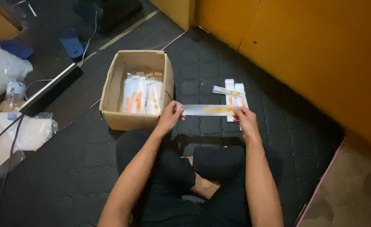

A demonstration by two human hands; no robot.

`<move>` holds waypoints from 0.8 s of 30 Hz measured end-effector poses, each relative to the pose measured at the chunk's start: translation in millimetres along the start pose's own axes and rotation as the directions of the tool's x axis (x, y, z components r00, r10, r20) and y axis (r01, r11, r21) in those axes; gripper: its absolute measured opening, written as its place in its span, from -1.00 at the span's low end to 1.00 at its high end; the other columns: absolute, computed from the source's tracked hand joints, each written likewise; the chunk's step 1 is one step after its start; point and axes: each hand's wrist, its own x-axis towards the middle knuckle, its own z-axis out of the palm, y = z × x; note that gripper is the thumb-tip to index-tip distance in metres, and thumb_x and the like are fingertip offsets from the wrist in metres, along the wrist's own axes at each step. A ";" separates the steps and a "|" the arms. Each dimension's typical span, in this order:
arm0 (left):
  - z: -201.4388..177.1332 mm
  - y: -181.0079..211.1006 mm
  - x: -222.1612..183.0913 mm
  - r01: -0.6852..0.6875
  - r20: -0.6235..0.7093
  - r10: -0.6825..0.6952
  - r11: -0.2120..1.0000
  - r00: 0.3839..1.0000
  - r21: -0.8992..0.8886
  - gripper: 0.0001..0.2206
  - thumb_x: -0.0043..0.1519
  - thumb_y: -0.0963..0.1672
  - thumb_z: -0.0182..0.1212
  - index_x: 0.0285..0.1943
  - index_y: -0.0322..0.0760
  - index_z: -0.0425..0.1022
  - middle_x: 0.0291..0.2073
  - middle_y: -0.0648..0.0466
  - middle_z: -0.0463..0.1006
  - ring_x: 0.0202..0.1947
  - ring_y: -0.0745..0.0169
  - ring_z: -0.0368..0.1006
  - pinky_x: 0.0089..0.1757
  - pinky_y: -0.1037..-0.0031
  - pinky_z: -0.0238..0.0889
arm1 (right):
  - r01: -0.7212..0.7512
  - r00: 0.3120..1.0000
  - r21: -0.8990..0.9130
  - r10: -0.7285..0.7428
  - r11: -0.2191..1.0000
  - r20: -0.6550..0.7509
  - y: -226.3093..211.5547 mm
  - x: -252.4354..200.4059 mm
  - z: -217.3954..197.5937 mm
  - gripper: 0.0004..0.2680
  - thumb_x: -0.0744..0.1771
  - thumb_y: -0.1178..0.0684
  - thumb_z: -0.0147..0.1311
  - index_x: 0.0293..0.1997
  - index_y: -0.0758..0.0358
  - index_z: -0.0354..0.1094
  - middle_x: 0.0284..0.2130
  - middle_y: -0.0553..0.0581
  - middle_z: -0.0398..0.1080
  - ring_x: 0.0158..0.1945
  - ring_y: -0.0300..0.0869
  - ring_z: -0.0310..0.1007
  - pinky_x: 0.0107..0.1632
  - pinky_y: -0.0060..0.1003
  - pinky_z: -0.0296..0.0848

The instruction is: The person is taking plastic sleeves out of a cardboard box, inspecting them, and then folding or laying them out on the floor.

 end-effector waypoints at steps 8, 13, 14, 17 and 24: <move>-11.5 60.3 -39.1 0.085 -0.044 -0.085 0.996 0.995 -0.012 -0.84 0.31 -0.18 0.19 0.02 -0.35 0.55 -0.66 -0.04 0.49 -0.77 0.28 0.40 -0.66 0.55 0.28 | 0.081 0.996 0.027 -0.082 0.996 0.029 0.7 -11.3 -8.1 -0.91 0.31 0.10 0.25 -0.19 0.25 0.55 -0.76 0.01 0.11 -0.72 -0.39 0.12 -0.57 -0.57 0.14; -8.0 71.8 -48.9 0.027 -0.064 -0.028 0.999 0.998 -0.022 -0.84 0.31 -0.20 0.12 -0.01 -0.31 0.57 -0.46 -0.18 0.65 -0.57 0.20 0.60 -0.49 0.59 0.39 | 0.168 0.982 0.099 -0.175 0.981 0.067 -9.2 -14.8 -6.3 -0.87 0.33 0.09 0.24 -0.13 0.32 0.51 -0.75 0.07 0.21 -0.73 -0.36 0.19 -0.58 -0.56 0.07; -6.6 79.4 -51.7 0.017 -0.103 -0.017 1.000 0.995 -0.001 -0.85 0.30 -0.21 0.13 -0.04 -0.31 0.61 -0.37 -0.20 0.66 -0.47 0.12 0.64 -0.40 0.49 0.46 | 0.166 0.982 0.177 -0.180 0.970 0.063 -12.5 -14.9 -5.0 -0.90 0.33 0.07 0.21 -0.17 0.26 0.50 -0.61 0.16 0.36 -0.57 -0.25 0.41 -0.47 -0.53 0.25; -4.5 100.7 -53.5 0.017 -0.150 -0.009 0.999 0.989 0.048 -0.81 0.24 -0.24 0.12 -0.09 -0.33 0.66 -0.28 -0.21 0.68 -0.34 0.05 0.68 -0.28 0.42 0.54 | 0.145 0.983 0.319 -0.173 0.937 0.061 -28.7 -19.2 -1.1 -0.83 0.37 -0.05 0.12 -0.22 0.22 0.49 -0.42 0.27 0.54 -0.35 -0.07 0.65 -0.33 -0.49 0.49; 9.4 175.5 -95.5 -0.086 -0.156 0.129 0.963 0.979 0.256 -0.82 0.30 -0.07 0.25 -0.06 -0.17 0.71 -0.33 -0.05 0.71 -0.26 0.07 0.65 -0.19 0.29 0.50 | 0.331 0.943 0.170 -0.332 0.928 -0.025 -62.4 -56.6 14.4 -0.89 0.35 0.09 0.26 -0.11 0.26 0.48 -0.38 0.21 0.55 -0.32 -0.07 0.66 -0.25 -0.44 0.55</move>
